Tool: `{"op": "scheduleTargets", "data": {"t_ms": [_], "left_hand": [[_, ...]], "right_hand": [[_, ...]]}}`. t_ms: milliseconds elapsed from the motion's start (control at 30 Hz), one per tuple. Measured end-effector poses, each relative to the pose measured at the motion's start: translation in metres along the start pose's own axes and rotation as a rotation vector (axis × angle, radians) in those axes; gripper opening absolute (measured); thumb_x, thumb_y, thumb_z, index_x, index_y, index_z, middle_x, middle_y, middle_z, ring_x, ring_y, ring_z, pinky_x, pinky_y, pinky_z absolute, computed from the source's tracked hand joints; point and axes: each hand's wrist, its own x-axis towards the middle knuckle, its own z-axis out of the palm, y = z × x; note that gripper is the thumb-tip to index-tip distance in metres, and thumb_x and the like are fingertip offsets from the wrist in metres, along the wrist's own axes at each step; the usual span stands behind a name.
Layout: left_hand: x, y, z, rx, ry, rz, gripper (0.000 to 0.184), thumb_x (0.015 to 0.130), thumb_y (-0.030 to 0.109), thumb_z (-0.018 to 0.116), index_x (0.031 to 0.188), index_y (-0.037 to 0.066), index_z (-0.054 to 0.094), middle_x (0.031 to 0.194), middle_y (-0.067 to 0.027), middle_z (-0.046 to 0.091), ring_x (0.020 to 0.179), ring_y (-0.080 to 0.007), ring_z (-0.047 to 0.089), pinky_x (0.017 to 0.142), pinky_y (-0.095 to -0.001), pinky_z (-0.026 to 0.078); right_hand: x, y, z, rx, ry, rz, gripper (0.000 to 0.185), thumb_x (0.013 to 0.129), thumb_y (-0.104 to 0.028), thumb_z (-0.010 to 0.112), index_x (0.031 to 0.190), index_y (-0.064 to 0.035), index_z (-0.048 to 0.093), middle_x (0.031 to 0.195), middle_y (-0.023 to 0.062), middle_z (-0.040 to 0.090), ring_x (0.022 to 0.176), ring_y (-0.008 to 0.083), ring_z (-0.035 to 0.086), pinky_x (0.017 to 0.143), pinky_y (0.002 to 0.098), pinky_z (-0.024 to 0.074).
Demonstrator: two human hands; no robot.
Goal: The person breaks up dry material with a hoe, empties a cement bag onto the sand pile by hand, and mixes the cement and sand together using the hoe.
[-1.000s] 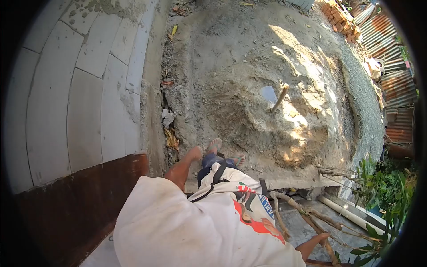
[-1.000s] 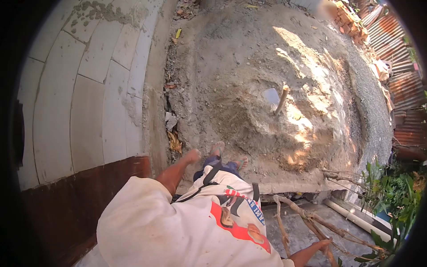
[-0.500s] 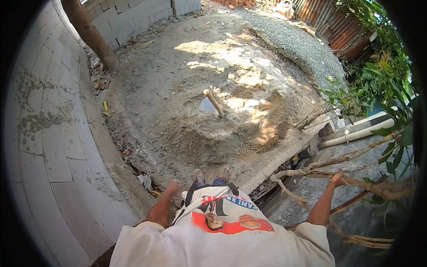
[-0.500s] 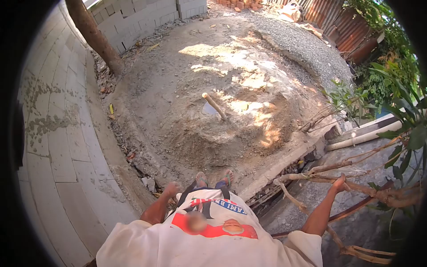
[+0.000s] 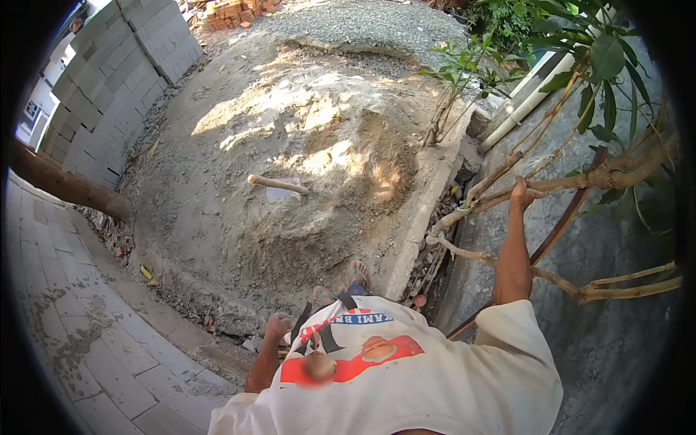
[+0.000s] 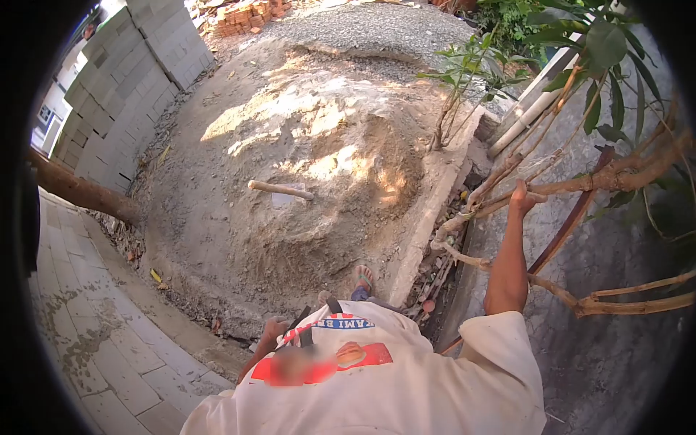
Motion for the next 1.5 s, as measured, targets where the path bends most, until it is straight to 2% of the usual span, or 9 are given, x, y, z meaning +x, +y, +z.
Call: {"op": "scheduleTargets", "data": {"t_ms": [133, 167, 467, 567, 733, 867, 933, 1067, 1500], "left_hand": [[0.02, -0.013, -0.002, -0.025, -0.072, 0.056, 0.036, 0.084, 0.024, 0.074, 0.107, -0.003, 0.074, 0.085, -0.0144, 0.076, 0.077, -0.0162, 0.071, 0.069, -0.0332, 0.056], [0.016, -0.007, 0.002, -0.068, 0.024, 0.107, 0.033, 0.085, 0.026, 0.077, 0.1, -0.003, 0.075, 0.082, -0.0129, 0.075, 0.075, -0.0155, 0.069, 0.067, -0.0338, 0.055], [0.029, -0.004, -0.003, 0.109, -0.116, 0.139, 0.033, 0.087, 0.031, 0.071, 0.091, -0.001, 0.074, 0.08, -0.0176, 0.074, 0.075, -0.0197, 0.068, 0.073, -0.0381, 0.053], [0.044, -0.03, 0.003, 0.101, -0.031, 0.323, 0.031, 0.086, 0.03, 0.071, 0.093, 0.0, 0.075, 0.087, -0.0195, 0.075, 0.081, -0.0231, 0.071, 0.077, -0.0379, 0.055], [0.026, 0.018, -0.009, 0.14, -0.112, 0.098, 0.029, 0.083, 0.027, 0.071, 0.099, 0.003, 0.076, 0.101, -0.0198, 0.075, 0.096, -0.0274, 0.074, 0.083, -0.0378, 0.056], [0.054, -0.025, 0.006, 0.311, -0.053, 0.196, 0.029, 0.082, 0.027, 0.071, 0.098, 0.003, 0.077, 0.101, -0.0183, 0.076, 0.096, -0.0284, 0.074, 0.083, -0.0385, 0.056], [0.053, -0.015, 0.003, 0.266, -0.214, 0.176, 0.032, 0.082, 0.029, 0.07, 0.099, 0.004, 0.077, 0.103, -0.0188, 0.075, 0.1, -0.0312, 0.073, 0.086, -0.0393, 0.056], [0.04, -0.002, 0.013, 0.201, -0.002, 0.149, 0.033, 0.081, 0.029, 0.069, 0.099, 0.003, 0.076, 0.101, -0.0225, 0.073, 0.1, -0.0339, 0.072, 0.086, -0.0415, 0.055], [0.046, -0.015, 0.024, 0.187, -0.063, 0.12, 0.03, 0.078, 0.023, 0.065, 0.097, 0.002, 0.074, 0.095, -0.0271, 0.07, 0.094, -0.0414, 0.07, 0.082, -0.0453, 0.055]], "right_hand": [[-0.006, -0.003, -0.002, 0.068, -0.021, -0.041, 0.113, 0.074, -0.03, 0.085, 0.144, 0.0126, 0.008, 0.139, 0.0387, 0.042, 0.127, 0.044, 0.051, 0.109, 0.0455, 0.0407], [-0.009, -0.006, -0.001, 0.115, -0.021, -0.05, 0.114, 0.074, -0.029, 0.085, 0.145, 0.0134, 0.007, 0.141, 0.0384, 0.039, 0.131, 0.0442, 0.048, 0.111, 0.0446, 0.0382], [-0.005, -0.004, -0.002, 0.179, -0.043, -0.028, 0.121, 0.076, -0.02, 0.084, 0.153, 0.0145, -0.003, 0.152, 0.0378, 0.027, 0.142, 0.0454, 0.036, 0.118, 0.045, 0.0314], [-0.011, -0.014, -0.003, 0.08, -0.026, 0.061, 0.123, 0.076, -0.021, 0.085, 0.153, 0.0126, -0.005, 0.152, 0.037, 0.026, 0.141, 0.0441, 0.038, 0.117, 0.046, 0.0326], [-0.013, -0.015, -0.004, 0.131, -0.067, 0.033, 0.12, 0.077, -0.022, 0.085, 0.152, 0.01, -0.003, 0.149, 0.0368, 0.029, 0.137, 0.0438, 0.042, 0.114, 0.0464, 0.0344], [-0.016, -0.019, -0.005, 0.053, -0.064, 0.018, 0.105, 0.08, -0.025, 0.082, 0.147, 0.0079, 0.008, 0.143, 0.0366, 0.036, 0.13, 0.0443, 0.047, 0.111, 0.0469, 0.037], [-0.012, -0.012, -0.003, 0.046, -0.057, -0.055, 0.101, 0.081, -0.026, 0.08, 0.146, 0.0068, 0.01, 0.141, 0.0373, 0.038, 0.128, 0.0444, 0.048, 0.11, 0.048, 0.0382], [-0.001, 0.005, -0.001, 0.035, -0.06, -0.005, 0.102, 0.081, -0.027, 0.08, 0.146, 0.0065, 0.009, 0.14, 0.0383, 0.038, 0.128, 0.0436, 0.049, 0.109, 0.0492, 0.0392], [-0.005, -0.005, -0.002, 0.015, -0.053, -0.028, 0.1, 0.077, -0.028, 0.08, 0.141, 0.0083, 0.013, 0.135, 0.0386, 0.043, 0.12, 0.0429, 0.054, 0.104, 0.0477, 0.0432]]}}
